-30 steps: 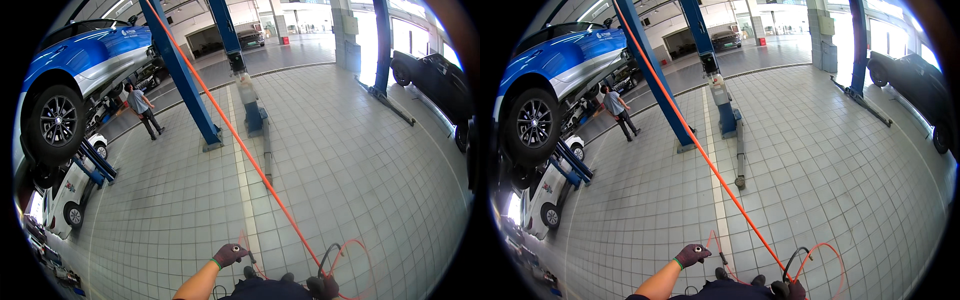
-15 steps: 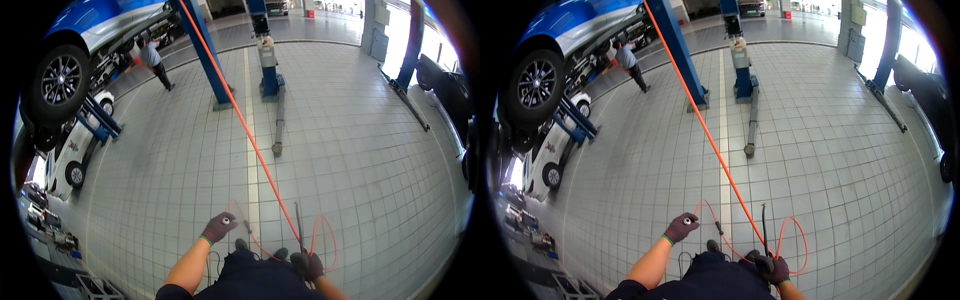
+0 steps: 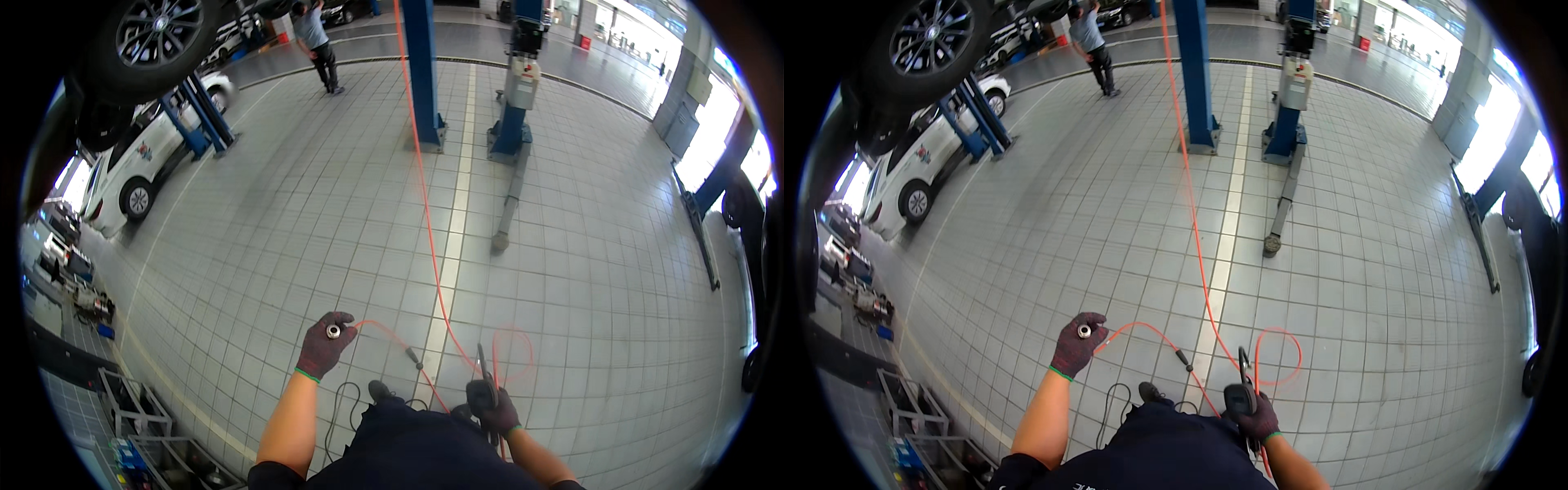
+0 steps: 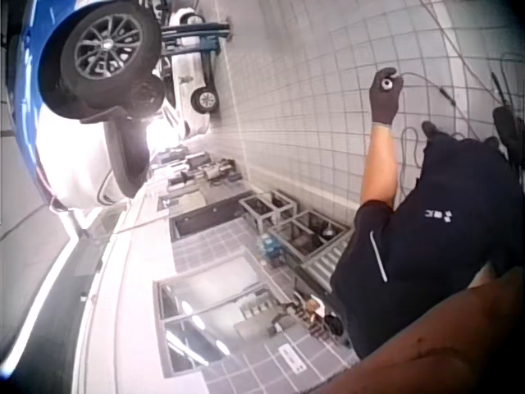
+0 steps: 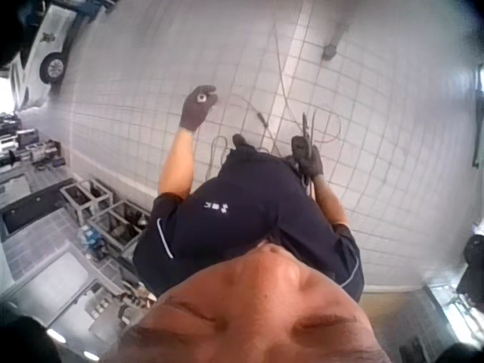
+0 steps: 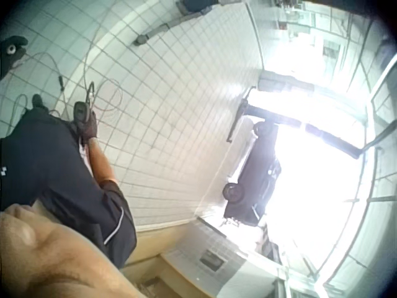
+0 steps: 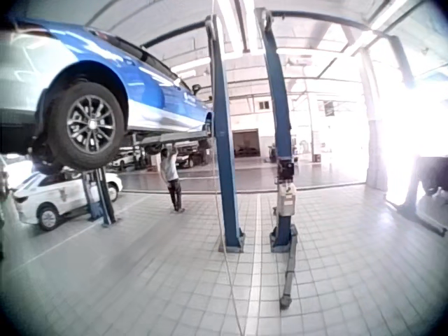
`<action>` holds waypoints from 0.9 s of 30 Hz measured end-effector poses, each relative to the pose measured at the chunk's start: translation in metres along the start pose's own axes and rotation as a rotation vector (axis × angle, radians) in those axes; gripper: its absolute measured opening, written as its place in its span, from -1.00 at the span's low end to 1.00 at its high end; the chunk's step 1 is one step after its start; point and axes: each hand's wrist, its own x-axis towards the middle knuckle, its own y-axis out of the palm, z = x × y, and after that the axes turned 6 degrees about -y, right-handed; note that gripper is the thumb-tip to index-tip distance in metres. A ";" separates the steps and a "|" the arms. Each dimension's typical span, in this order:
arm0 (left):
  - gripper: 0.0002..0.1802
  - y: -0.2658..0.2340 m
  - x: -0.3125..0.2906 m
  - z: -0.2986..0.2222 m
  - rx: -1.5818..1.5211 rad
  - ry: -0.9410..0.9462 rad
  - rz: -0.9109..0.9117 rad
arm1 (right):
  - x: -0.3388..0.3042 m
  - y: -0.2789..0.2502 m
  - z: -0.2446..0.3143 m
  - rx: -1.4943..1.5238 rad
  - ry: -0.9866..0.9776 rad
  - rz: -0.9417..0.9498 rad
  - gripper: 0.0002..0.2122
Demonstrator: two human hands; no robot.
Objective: The person uses a digital tire pressure gauge to check the pressure of a car's tires. They walk around the vehicle, which is elevated on a lift, and attach the gauge to the valve stem of each wheel to read the pressure.
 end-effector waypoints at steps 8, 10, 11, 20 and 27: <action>-0.80 -0.119 0.028 0.020 -0.008 0.172 -0.024 | 0.178 0.072 0.183 0.213 -0.210 -0.013 -0.38; -0.80 -0.141 0.030 0.030 -0.031 0.146 0.003 | 0.215 0.086 0.234 0.630 -0.042 0.072 -0.48; -0.81 -0.151 0.033 0.031 -0.008 0.093 0.052 | 0.237 0.095 0.245 0.781 -0.114 0.069 -0.47; -0.77 -0.226 0.058 0.070 -0.031 -0.084 -0.049 | 0.365 0.141 0.461 1.365 -0.458 0.340 -0.31; -0.74 -0.274 0.118 0.057 0.133 -0.053 -0.091 | 0.415 0.173 0.599 1.710 -0.781 0.513 -0.39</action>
